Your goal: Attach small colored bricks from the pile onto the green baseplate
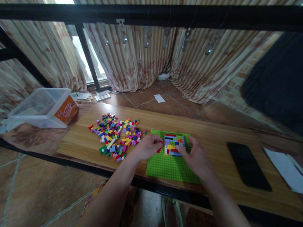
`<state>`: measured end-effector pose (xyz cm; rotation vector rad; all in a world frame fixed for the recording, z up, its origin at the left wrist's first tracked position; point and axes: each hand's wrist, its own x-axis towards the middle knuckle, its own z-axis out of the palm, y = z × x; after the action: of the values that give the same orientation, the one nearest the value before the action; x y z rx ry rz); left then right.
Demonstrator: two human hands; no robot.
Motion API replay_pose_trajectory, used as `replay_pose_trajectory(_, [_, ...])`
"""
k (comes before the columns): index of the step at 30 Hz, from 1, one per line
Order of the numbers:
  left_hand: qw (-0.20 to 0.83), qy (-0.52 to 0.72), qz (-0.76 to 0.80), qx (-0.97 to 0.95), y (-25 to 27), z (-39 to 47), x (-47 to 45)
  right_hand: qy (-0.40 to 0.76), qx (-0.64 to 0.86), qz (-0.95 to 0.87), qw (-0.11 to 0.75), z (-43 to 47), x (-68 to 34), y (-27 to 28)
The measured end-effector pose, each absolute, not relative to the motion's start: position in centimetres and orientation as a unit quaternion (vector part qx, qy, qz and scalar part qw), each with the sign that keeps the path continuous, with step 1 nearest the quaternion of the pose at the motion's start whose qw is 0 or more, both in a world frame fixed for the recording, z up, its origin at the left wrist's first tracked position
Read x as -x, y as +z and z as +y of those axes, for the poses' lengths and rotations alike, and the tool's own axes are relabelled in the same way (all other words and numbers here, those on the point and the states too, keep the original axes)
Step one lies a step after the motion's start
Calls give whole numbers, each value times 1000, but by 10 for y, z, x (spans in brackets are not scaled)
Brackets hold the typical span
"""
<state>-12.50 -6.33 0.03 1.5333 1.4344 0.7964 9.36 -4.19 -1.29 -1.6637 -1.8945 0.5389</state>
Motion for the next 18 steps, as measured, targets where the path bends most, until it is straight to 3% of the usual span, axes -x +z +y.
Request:
replay_pose_trajectory(12, [434,329,569,-615,-1,-67,123,168,646,-706,237,-40,-88,-27])
replay_pose_trajectory(18, [493,395,550,-546,-1,-72,117,157,644,-709,239,-40,-86,-27])
